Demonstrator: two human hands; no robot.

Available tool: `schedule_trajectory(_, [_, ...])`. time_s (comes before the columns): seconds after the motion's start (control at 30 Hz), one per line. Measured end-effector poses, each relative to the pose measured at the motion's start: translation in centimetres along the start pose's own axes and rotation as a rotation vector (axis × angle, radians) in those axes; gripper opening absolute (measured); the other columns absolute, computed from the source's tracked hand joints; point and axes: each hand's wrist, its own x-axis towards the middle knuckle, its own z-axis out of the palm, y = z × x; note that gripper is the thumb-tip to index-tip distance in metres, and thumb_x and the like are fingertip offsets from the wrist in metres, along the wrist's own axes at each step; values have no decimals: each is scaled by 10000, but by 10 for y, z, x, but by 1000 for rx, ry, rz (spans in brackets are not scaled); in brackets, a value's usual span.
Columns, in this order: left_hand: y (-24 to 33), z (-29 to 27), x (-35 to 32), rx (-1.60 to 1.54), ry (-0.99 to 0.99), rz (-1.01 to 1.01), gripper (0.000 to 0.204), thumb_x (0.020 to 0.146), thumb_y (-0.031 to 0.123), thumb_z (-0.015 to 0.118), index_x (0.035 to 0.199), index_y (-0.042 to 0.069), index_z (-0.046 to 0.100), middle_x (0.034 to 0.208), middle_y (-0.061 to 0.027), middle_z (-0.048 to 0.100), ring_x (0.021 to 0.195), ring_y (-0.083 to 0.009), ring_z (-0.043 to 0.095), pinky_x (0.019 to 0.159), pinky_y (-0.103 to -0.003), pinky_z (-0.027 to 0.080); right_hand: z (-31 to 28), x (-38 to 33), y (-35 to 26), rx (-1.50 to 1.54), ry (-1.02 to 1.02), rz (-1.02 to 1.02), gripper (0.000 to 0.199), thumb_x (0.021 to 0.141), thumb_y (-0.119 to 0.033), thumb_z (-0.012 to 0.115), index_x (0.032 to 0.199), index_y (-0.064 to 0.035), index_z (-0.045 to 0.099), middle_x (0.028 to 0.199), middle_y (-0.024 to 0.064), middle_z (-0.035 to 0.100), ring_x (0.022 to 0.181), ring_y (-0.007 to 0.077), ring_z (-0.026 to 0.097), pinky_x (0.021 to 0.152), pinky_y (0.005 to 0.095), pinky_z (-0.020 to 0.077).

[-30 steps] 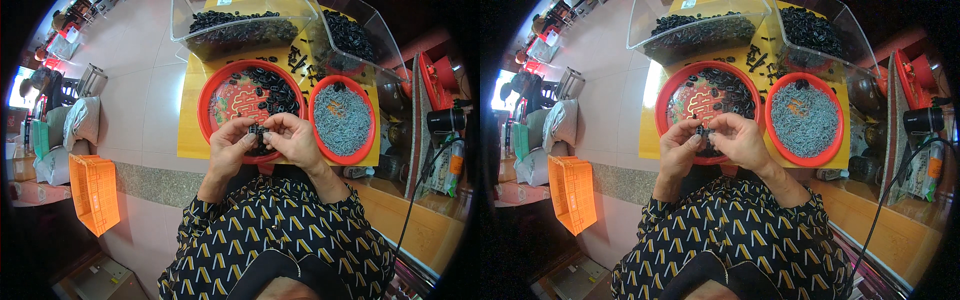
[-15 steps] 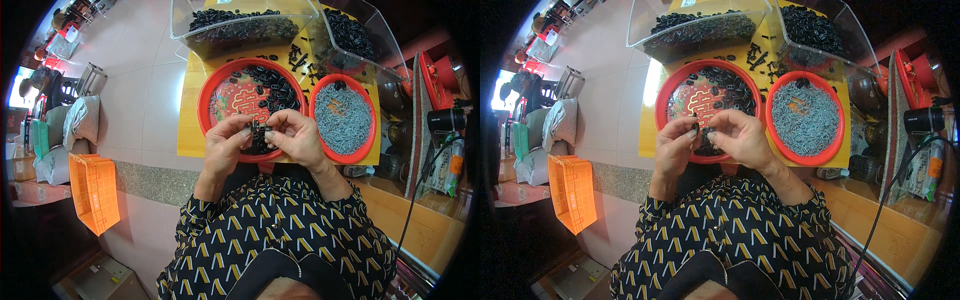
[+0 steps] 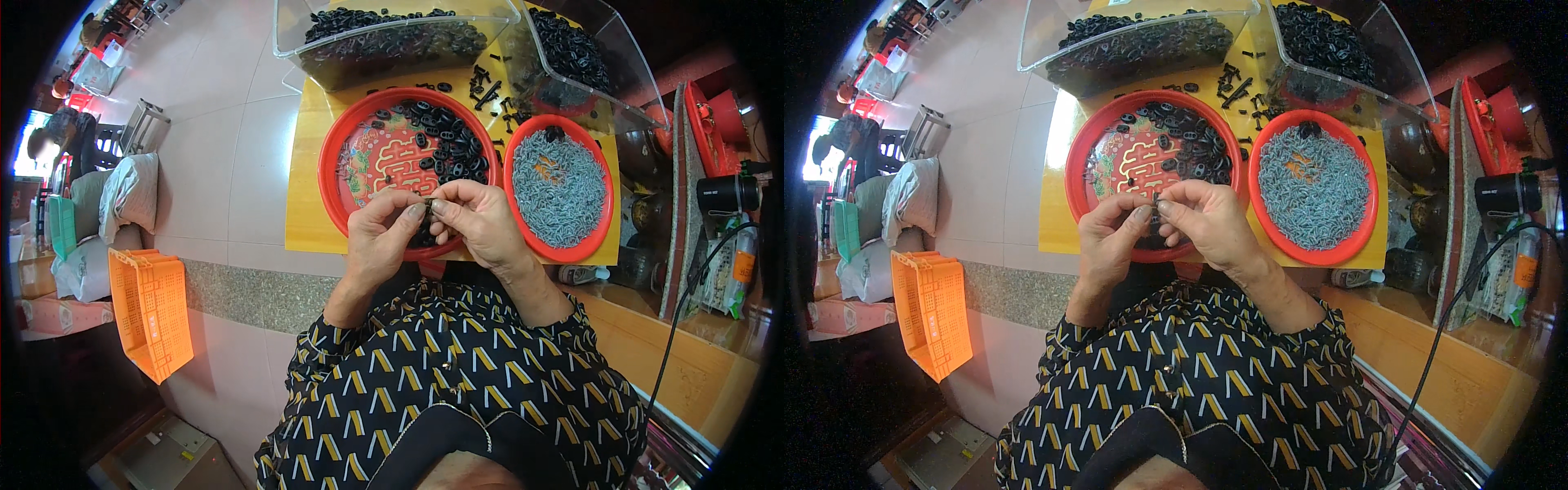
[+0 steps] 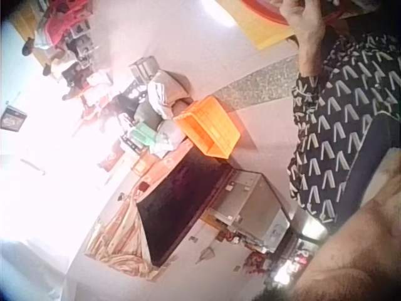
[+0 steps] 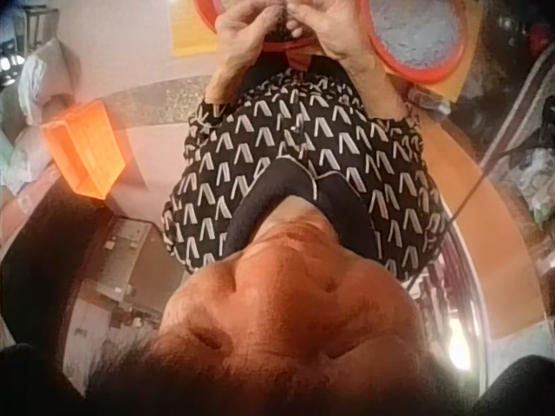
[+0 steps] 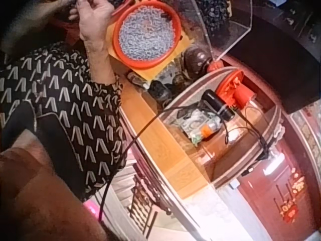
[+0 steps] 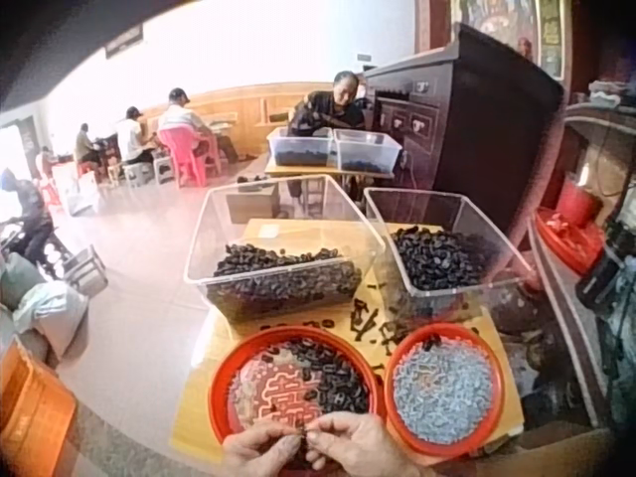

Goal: The person sits at a table and assembles small black plastic hair accessories by hand. They pick up a black plastic ring and a metal spring clip, then insert the clip into the ring. The person repeats this process, handling the components one by one and placing the finished items into a red tray.

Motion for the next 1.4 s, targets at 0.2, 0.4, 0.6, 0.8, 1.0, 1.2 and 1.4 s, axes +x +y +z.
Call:
schedule_trajectory(0.2, [-6, -1, 2, 60, -11, 35, 80, 813, 43, 551, 855, -21, 575, 756, 0, 533, 691, -58, 499, 619, -189, 407, 3, -3, -3, -190, 34, -55, 118, 808, -79, 563, 880, 16, 567, 713, 22, 569, 579, 62, 538, 489, 180, 452])
schedule_trajectory(0.4, [-9, -2, 1, -113, 16, -12, 123, 810, 31, 546, 924, -4, 580, 760, -9, 547, 667, -62, 497, 596, -192, 407, 2, -1, -1, -125, 49, -81, 107, 806, -61, 554, 880, 15, 547, 729, 25, 564, 591, 55, 534, 492, 172, 439])
schedule_trajectory(0.6, [-11, -11, 1, -356, -42, -59, 235, 793, 11, 559, 1027, -1, 544, 777, -28, 565, 666, -86, 516, 590, -202, 417, 3, -4, -6, -142, 92, -57, 92, 786, -15, 553, 870, 18, 535, 712, 26, 551, 574, 55, 531, 486, 160, 430])
schedule_trajectory(0.8, [-11, -15, -1, -411, -93, -67, 286, 774, -1, 585, 1055, -13, 532, 801, -40, 574, 690, -92, 531, 604, -203, 432, 9, -5, -9, -225, 111, -87, 98, 769, -8, 567, 855, 18, 529, 701, 23, 551, 551, 44, 524, 469, 156, 427])
schedule_trajectory(1.0, [-11, -12, -3, -393, -94, -81, 304, 764, 0, 602, 1058, -15, 529, 836, -50, 587, 711, -93, 547, 621, -204, 454, 8, -7, -8, -280, 94, -95, 102, 766, -18, 567, 851, 19, 525, 719, 9, 551, 580, 26, 507, 476, 170, 413])
schedule_trajectory(1.2, [-13, -11, -3, -348, -84, -59, 297, 769, -1, 595, 1058, -18, 526, 852, -53, 592, 713, -89, 553, 625, -202, 463, 7, -8, -6, -314, 104, -124, 78, 775, -28, 565, 835, 5, 528, 654, 11, 548, 525, 28, 518, 453, 146, 423])
schedule_trajectory(1.4, [-10, -9, -5, -264, -91, -32, 290, 775, -17, 578, 1059, -34, 518, 878, -64, 593, 750, -95, 562, 656, -211, 472, 9, -9, -9, -281, 86, -113, 75, 768, -27, 566, 829, -1, 532, 639, 9, 551, 515, 27, 516, 441, 146, 416])
